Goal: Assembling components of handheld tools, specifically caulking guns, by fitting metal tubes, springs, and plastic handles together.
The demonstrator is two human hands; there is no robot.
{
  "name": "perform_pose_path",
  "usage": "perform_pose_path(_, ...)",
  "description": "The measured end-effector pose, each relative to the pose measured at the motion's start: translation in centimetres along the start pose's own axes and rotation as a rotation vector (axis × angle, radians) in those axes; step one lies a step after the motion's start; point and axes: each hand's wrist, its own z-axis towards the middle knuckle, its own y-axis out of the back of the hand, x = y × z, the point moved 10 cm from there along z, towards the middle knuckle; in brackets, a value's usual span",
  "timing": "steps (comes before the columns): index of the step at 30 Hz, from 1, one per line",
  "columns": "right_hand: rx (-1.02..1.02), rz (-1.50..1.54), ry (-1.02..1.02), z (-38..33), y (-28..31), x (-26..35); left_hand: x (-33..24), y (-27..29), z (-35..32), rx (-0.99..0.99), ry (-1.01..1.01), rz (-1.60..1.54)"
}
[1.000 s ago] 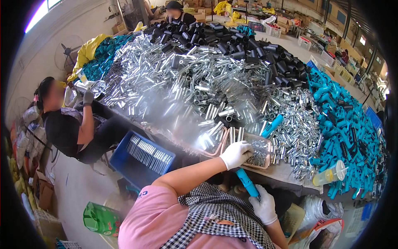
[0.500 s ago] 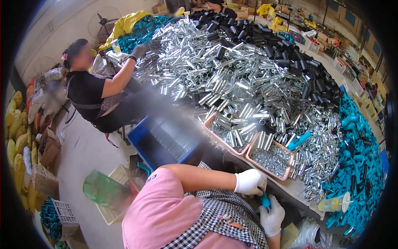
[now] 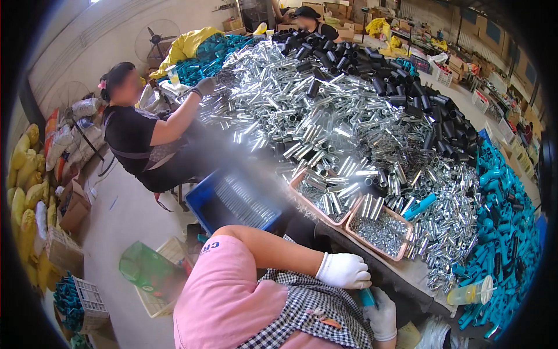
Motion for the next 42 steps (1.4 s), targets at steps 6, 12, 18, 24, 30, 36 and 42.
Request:
perform_pose_path(6,0.078,-0.266,0.384,0.2,0.1,-0.9,0.9,-3.5,1.2,0.23,0.078,-0.167)
perform_pose_path(12,-0.081,0.012,0.076,-0.1,1.5,-0.9,8.5,-4.5,3.7,0.296,0.534,0.099)
perform_pose_path(18,-0.162,0.794,-0.095,-0.4,2.6,-3.5,16.7,-8.4,2.6,0.502,0.955,-0.053)
perform_pose_path(24,-0.04,0.886,-0.073,0.2,1.6,-2.8,16.7,-7.6,0.4,0.31,0.96,-0.007)
perform_pose_path(30,-0.028,1.031,-0.172,1.0,0.3,-4.6,16.2,-6.0,-0.6,-0.052,0.918,-0.118)
perform_pose_path(36,0.062,1.15,-0.151,1.8,-0.8,-3.5,15.8,-3.8,0.0,-0.193,0.792,-0.303)
perform_pose_path(42,0.207,1.224,-0.269,2.2,-2.5,-2.9,12.0,-0.5,0.6,-0.15,0.649,-0.356)
